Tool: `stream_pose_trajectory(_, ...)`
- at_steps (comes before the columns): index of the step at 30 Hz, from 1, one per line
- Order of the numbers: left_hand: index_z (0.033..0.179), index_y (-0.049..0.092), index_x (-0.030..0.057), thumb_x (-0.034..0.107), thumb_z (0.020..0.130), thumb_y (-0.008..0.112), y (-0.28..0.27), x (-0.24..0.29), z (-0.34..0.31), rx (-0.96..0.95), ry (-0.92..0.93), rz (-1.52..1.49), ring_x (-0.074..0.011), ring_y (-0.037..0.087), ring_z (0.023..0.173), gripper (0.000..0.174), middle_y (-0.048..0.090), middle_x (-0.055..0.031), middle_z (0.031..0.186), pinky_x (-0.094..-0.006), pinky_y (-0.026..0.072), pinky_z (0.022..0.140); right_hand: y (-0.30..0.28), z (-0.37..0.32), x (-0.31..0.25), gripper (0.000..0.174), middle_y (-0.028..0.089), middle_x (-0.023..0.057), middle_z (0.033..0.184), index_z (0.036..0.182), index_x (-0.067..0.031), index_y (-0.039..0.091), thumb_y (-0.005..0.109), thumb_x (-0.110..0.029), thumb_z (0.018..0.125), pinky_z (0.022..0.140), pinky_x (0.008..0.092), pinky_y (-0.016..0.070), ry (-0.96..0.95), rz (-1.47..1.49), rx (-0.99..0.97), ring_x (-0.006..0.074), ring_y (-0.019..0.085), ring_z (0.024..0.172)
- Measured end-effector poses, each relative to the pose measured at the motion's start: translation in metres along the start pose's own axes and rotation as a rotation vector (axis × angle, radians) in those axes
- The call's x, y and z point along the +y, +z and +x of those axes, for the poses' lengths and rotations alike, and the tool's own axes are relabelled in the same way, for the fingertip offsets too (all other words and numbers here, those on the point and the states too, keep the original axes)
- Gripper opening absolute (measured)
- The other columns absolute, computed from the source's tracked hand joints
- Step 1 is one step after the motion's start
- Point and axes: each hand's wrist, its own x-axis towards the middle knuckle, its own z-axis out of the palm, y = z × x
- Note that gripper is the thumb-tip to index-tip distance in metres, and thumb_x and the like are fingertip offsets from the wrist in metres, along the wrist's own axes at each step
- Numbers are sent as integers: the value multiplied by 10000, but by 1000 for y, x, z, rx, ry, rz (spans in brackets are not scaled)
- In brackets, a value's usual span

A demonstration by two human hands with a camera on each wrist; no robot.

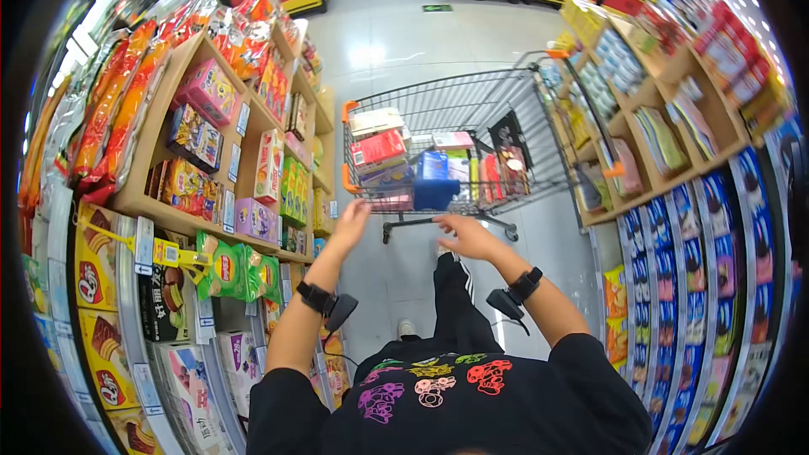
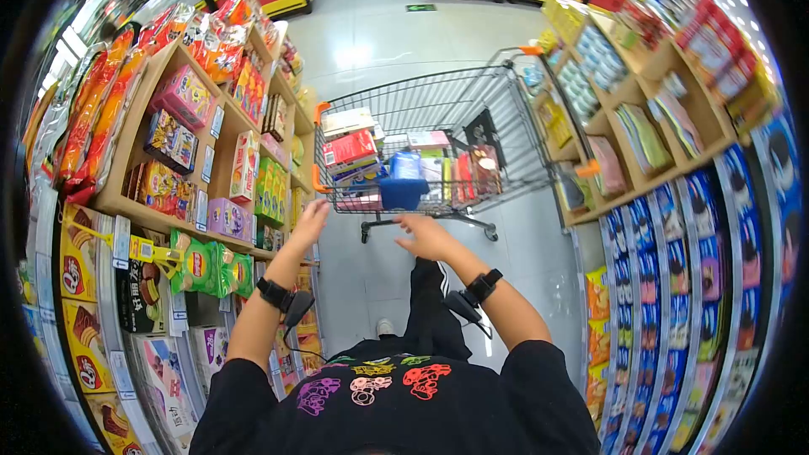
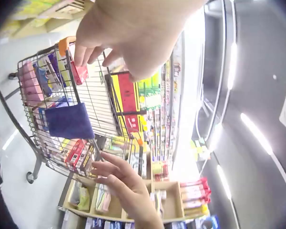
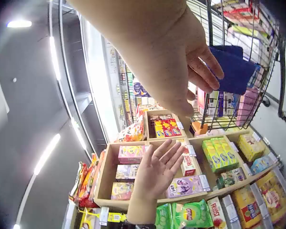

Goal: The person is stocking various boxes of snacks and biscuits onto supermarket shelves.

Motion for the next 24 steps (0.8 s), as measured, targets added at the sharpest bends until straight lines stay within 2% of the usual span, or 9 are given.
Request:
stream_pose_trajectory(4,1194,451,20,276,889,499,2,-29,110,117,-266,-311,-121,516,976,401,553,-58,1068,-277,439,771,-11,129,67,408,632,117,893,1104,-19,523,630,-234,774,723,317,491,248,285,29,200,615,816)
stream_pose_trajectory(6,1196,443,6,301,853,535,12,-57,161,185,-356,-183,-180,535,989,462,556,-100,1088,-313,445,793,1,182,105,381,637,88,832,1112,-18,534,607,-212,792,658,291,478,323,332,38,159,601,756)
stream_pose_trajectory(7,1197,439,-1,313,835,553,14,-52,179,208,-404,-113,-210,545,995,493,557,-121,1098,-331,447,804,-11,204,100,439,632,104,859,1125,6,517,617,-242,777,689,279,471,457,370,-58,159,596,783)
stream_pose_trajectory(10,1149,453,-60,303,718,617,25,-23,217,261,-569,430,-359,552,1010,587,559,-261,1090,-385,439,859,5,261,150,544,580,157,1044,1192,23,450,626,-270,769,763,286,461,544,369,-129,198,587,891)
stream_pose_trajectory(12,1132,457,-75,305,702,616,32,-21,237,282,-585,415,-397,531,1026,595,540,-292,1098,-402,428,879,15,286,164,592,529,191,1156,1232,28,408,621,-278,772,833,302,445,631,461,-171,243,568,992)
stream_pose_trajectory(15,1164,413,-83,290,695,627,44,-51,257,330,-613,428,-407,482,1084,636,498,-308,1141,-412,386,932,33,305,183,651,456,222,1253,1277,25,357,608,-314,781,937,333,383,599,350,-88,299,487,1128)
stream_pose_trajectory(16,1182,397,-72,289,694,635,46,-61,260,326,-618,412,-400,459,1112,651,480,-307,1162,-413,369,948,39,309,191,680,415,241,1296,1301,26,332,588,-345,791,996,349,320,574,399,-78,320,406,1213)
stream_pose_trajectory(22,1277,264,-104,298,681,636,64,-58,259,367,-635,431,-441,322,1210,810,319,-335,1292,-409,272,1035,30,316,190,695,370,244,1336,1337,18,289,543,-379,827,1014,359,302,546,448,-52,330,364,1249)
stream_pose_trajectory(24,1309,233,-99,297,683,634,67,-61,261,379,-657,327,-415,354,1210,842,366,-329,1272,-416,303,1020,34,320,188,613,426,226,1271,1298,9,331,547,-314,824,983,362,329,474,504,-23,324,415,1185)
